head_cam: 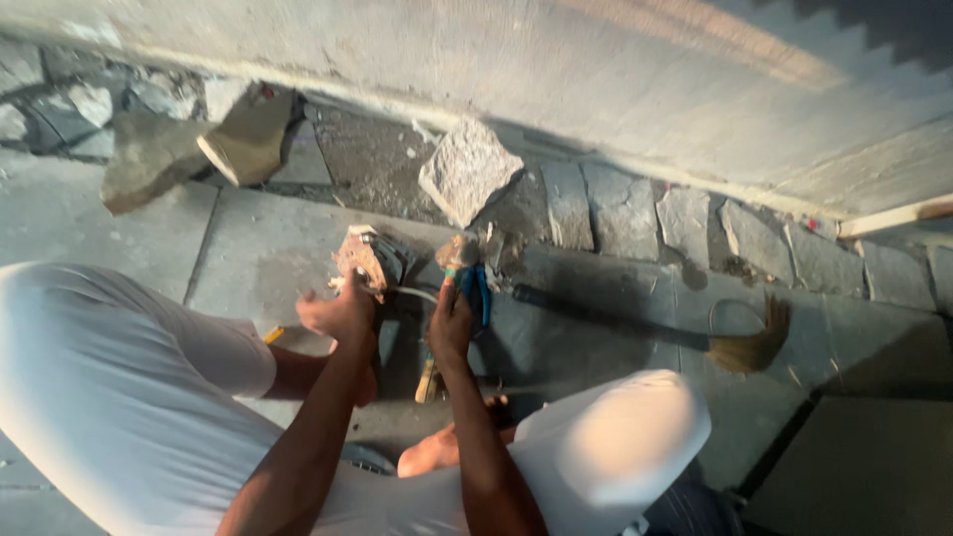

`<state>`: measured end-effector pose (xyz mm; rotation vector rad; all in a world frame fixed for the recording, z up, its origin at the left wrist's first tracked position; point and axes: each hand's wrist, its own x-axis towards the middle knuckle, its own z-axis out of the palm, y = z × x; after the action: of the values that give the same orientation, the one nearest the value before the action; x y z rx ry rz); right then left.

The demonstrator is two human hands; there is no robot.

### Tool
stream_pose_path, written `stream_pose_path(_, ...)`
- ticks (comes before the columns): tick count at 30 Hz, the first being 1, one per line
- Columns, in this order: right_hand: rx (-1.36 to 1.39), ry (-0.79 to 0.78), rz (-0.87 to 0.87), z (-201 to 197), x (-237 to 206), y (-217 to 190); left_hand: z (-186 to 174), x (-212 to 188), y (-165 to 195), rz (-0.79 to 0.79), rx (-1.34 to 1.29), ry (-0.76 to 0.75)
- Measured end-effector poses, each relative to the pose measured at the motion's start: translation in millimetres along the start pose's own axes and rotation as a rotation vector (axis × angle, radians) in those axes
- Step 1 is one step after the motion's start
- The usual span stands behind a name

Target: The person takes a hammer and pliers from a tool bag, sits on the floor, and repeatedly strikes and pries an electric motor to break it apart, pulling off wires and casing pieces by hand.

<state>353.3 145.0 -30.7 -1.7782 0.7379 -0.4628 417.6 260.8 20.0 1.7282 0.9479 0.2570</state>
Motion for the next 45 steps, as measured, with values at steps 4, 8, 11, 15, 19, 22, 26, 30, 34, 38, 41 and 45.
stream_pose_path(4,0.169,-0.006,0.216,-0.5,-1.0,-3.3,-12.0,1.8,2.4,0.937,0.464,-0.396)
stream_pose_path(8,0.186,-0.093,0.325,-6.2,-5.6,-13.9,13.9,29.0,2.2,1.109,1.204,-0.995)
stream_pose_path(11,0.281,-0.121,0.448,-10.6,-11.0,-16.0,28.4,49.8,-4.8,1.254,1.199,-1.037)
stream_pose_path(15,0.249,-0.156,0.493,-11.7,-17.3,-12.5,34.0,66.2,-11.5,1.169,1.272,-1.013)
stream_pose_path(19,0.172,-0.186,0.476,-7.3,-15.2,-20.3,29.2,84.6,-6.2,1.106,1.134,-1.249)
stream_pose_path(22,0.069,-0.21,0.454,-4.0,-9.2,-38.1,29.9,91.2,-6.9,1.145,1.165,-1.225)
stream_pose_path(26,0.006,-0.223,0.031,-3.0,-5.2,-54.6,34.3,96.6,-20.2,1.105,1.093,-1.226)
stream_pose_path(30,0.013,-0.212,-0.508,3.8,-2.4,-39.3,39.6,100.4,-32.9,1.094,1.1,-1.229)
stream_pose_path(34,-0.198,-0.232,-0.58,23.7,12.8,-13.2,45.2,97.2,-33.9,1.09,1.093,-1.224)
stream_pose_path(38,-0.526,-0.164,-0.188,31.2,33.4,-20.0,46.8,92.3,-32.3,1.083,1.122,-1.196)
stream_pose_path(41,-0.341,-0.1,-0.296,17.5,39.2,-36.2,43.9,93.2,-36.4,0.992,1.028,-1.22)
stream_pose_path(45,-0.086,-0.105,-0.384,-2.2,33.6,-56.6,44.8,92.7,-44.1,0.983,1.068,-1.204)
